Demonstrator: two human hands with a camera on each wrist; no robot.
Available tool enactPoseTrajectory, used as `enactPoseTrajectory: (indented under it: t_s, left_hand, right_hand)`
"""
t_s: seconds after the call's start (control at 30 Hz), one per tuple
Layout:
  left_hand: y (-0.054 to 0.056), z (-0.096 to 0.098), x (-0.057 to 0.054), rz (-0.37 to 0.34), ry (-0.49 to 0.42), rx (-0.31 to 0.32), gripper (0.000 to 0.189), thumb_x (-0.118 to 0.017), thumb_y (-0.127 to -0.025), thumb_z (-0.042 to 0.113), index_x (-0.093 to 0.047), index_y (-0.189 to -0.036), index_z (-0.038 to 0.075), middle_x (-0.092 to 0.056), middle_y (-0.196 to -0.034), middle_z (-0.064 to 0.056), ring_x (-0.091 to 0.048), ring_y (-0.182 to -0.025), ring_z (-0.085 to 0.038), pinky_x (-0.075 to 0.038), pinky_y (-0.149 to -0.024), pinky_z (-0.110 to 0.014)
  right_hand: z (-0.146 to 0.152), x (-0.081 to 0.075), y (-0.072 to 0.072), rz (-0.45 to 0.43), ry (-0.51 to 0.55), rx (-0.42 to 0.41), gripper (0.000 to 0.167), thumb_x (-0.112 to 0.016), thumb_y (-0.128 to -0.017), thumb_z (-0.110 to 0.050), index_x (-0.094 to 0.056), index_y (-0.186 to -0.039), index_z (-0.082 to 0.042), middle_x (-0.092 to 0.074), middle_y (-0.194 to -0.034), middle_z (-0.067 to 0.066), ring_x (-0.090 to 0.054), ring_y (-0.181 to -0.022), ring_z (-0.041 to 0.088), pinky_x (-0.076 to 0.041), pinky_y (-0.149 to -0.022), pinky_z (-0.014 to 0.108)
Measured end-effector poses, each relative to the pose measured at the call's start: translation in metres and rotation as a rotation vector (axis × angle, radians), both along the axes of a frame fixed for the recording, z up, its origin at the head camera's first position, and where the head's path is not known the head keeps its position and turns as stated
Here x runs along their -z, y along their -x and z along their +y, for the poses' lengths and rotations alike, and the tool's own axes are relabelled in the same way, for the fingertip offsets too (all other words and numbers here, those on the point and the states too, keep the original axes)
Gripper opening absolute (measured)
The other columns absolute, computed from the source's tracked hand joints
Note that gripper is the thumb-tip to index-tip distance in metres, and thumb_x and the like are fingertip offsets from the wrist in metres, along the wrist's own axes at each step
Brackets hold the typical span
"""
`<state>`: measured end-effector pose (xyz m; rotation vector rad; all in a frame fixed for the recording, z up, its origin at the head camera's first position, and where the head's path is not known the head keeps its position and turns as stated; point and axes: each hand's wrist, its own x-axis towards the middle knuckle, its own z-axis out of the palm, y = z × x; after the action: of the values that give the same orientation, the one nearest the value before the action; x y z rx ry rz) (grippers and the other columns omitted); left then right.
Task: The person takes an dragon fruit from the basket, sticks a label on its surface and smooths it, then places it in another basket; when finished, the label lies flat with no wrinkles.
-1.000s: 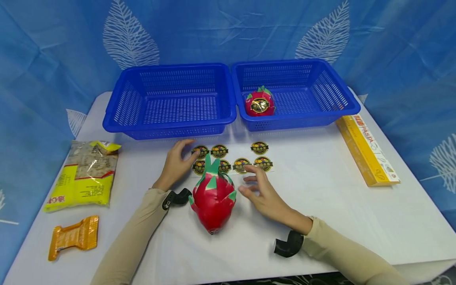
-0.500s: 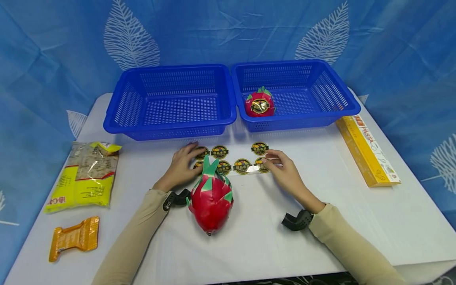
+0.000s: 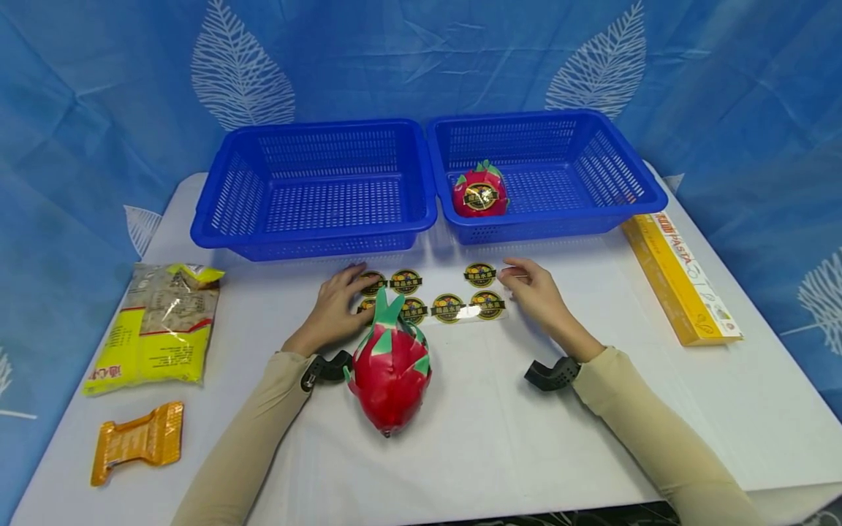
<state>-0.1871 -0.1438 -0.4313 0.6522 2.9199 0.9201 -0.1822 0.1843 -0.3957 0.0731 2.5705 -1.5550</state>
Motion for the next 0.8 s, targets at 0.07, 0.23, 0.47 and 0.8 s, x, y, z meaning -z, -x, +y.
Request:
enactPoseTrajectory:
  t_s: [0.07, 0.23, 0.47, 0.8]
  left_hand:
    - [0.0, 0.0, 0.0, 0.002, -0.002, 0.004, 0.054, -0.062, -0.079, 0.026, -0.049, -0.13, 0.012, -0.033, -0.143, -0.014, -0.025, -0.133, -0.033, -0.02, -0.106, -0.054]
    - [-0.001, 0.0, -0.001, 0.017, -0.004, 0.009, 0.053, -0.062, -0.079, 0.025, -0.05, -0.129, 0.012, -0.035, -0.143, -0.015, -0.027, -0.132, -0.034, -0.021, -0.105, -0.055]
    - [0.0, -0.001, -0.001, 0.024, -0.002, 0.008, 0.053, -0.062, -0.079, 0.025, -0.051, -0.128, 0.011, -0.035, -0.142, -0.016, -0.026, -0.132, -0.035, -0.021, -0.105, -0.055]
    - [0.001, 0.0, 0.0, 0.012, -0.003, 0.006, 0.053, -0.062, -0.08, 0.027, -0.05, -0.129, 0.012, -0.034, -0.143, -0.014, -0.025, -0.133, -0.034, -0.019, -0.106, -0.054]
  right_hand:
    - [0.0, -0.002, 0.006, -0.02, 0.008, -0.007, 0.046, -0.049, -0.092, -0.018, -0.039, -0.134, 0.0, -0.053, -0.121, 0.022, -0.054, -0.102, 0.028, -0.048, -0.072, 0.019]
    - [-0.004, -0.006, 0.022, -0.07, 0.003, -0.043, 0.053, -0.05, -0.091, -0.024, -0.035, -0.136, -0.001, -0.052, -0.125, 0.022, -0.053, -0.098, 0.025, -0.048, -0.071, 0.021]
    - [-0.012, -0.009, 0.035, -0.125, -0.083, -0.102, 0.061, -0.053, -0.09, -0.03, -0.031, -0.139, -0.001, -0.051, -0.128, 0.021, -0.053, -0.108, 0.029, -0.047, -0.078, 0.028]
    - [-0.011, -0.001, 0.037, -0.127, -0.091, -0.07, 0.057, -0.057, -0.085, -0.009, -0.034, -0.137, -0.002, -0.05, -0.123, 0.022, -0.055, -0.104, 0.03, -0.047, -0.068, 0.02]
